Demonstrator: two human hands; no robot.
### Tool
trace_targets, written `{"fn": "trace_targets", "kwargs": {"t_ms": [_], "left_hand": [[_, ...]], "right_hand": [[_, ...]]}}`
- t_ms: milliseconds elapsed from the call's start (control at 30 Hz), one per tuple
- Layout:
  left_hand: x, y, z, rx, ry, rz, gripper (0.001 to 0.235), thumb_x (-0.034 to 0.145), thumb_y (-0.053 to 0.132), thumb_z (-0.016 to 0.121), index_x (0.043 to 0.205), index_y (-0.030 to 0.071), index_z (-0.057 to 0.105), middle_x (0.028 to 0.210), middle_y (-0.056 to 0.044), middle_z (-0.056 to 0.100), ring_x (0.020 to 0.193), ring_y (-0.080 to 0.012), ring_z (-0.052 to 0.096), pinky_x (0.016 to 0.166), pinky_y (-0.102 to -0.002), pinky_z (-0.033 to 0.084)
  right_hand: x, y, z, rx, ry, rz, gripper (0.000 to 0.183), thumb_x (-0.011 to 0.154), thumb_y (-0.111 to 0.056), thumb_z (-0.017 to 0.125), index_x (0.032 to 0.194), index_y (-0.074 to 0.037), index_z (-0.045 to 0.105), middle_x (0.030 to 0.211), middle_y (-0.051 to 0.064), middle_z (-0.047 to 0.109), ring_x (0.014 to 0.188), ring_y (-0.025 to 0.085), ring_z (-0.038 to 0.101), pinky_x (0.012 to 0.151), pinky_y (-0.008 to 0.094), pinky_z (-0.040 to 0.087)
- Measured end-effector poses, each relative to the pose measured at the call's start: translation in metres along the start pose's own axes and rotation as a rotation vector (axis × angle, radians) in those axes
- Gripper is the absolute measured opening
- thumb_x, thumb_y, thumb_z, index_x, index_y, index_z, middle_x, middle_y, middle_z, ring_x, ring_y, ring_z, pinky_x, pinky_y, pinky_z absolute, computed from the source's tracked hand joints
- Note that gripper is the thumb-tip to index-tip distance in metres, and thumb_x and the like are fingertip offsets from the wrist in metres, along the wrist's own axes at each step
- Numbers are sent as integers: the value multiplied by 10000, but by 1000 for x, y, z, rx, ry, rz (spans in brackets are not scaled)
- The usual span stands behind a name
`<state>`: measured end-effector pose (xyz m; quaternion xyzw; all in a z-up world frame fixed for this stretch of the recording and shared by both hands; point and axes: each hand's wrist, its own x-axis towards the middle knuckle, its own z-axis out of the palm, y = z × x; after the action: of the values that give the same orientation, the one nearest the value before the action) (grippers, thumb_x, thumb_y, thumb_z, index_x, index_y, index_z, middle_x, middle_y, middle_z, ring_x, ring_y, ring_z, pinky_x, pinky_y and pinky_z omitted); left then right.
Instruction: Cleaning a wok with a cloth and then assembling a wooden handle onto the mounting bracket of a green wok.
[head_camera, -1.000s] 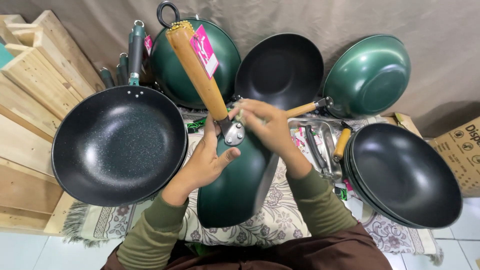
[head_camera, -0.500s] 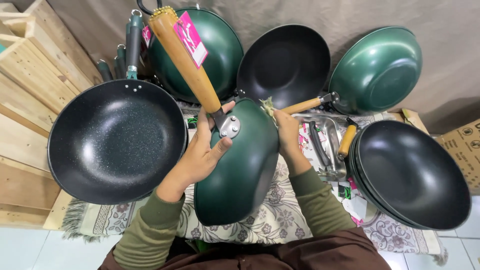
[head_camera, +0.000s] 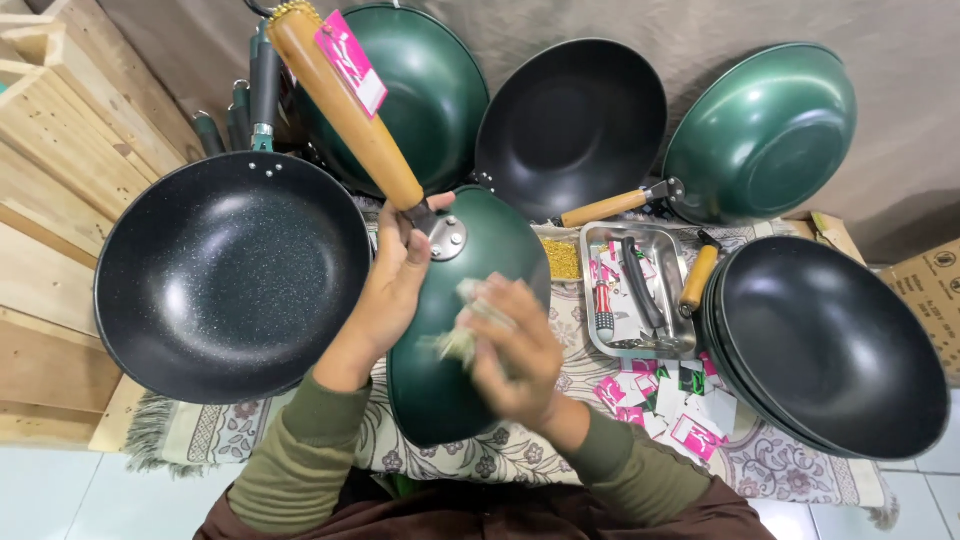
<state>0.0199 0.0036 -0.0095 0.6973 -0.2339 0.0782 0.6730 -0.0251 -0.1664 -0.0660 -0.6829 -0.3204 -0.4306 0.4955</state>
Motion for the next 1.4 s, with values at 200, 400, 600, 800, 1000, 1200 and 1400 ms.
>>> {"fn": "trace_targets", "kwargs": {"t_ms": [200,400,600,800,1000,1200,1400], "left_hand": [[2,21,2,-135,58,-184,823,878,734,317,1440,145,436,1509,-27,510,1301,-138,525,1119,-316,432],[-7,13,9,37,-17,75,857,1024,655,123,1577,1,159,1573,-182,422,1502,-307,303,1260,-510,134],[-9,20,8,84,-7,68,883,1007,691,206,1546,-7,181,1557,-205,428,1484,-339,325,1239,-538,191],[-5,7,-12,156,4,78,708,1029,627,306,1412,33,352,1444,-142,575,1406,-269,454,1192,-478,300],[-6,-3,-22,222,-52,128,438,1048,437,525,1266,79,395,1463,-118,586,1324,-278,550,1098,-491,424],[-7,7,-22,182,-53,58,414,1028,389,562,1247,86,384,1487,-125,566,1334,-302,542,1100,-486,418],[-12,14,-17,125,-61,-43,402,1004,332,608,1224,94,371,1516,-133,542,1346,-331,532,1103,-480,410]], "right_hand": [[8,-16,3,19,-483,-447,252,1031,-146,598,1212,-26,725,1332,195,673,1292,415,639,1179,533,371],[63,36,12,-32,-135,-4,300,930,-15,647,1200,-96,751,1324,189,689,1292,402,612,1125,479,451],[55,23,17,-181,-144,22,314,900,-135,744,1213,-105,741,1229,184,719,1155,415,684,1035,510,511],[10,-23,25,-151,-123,-310,302,831,-214,734,1120,-141,782,1208,158,741,1134,408,719,1067,507,495],[-1,4,13,63,-142,-483,236,884,-292,661,986,-125,792,1120,203,769,1064,407,754,1029,510,524],[34,77,-21,51,-89,18,245,956,-189,613,1068,-58,786,1148,205,753,1135,391,708,1006,487,519],[0,155,-28,259,32,770,253,1021,-215,612,1171,-75,762,1149,139,742,1098,212,658,1020,407,489]]}}
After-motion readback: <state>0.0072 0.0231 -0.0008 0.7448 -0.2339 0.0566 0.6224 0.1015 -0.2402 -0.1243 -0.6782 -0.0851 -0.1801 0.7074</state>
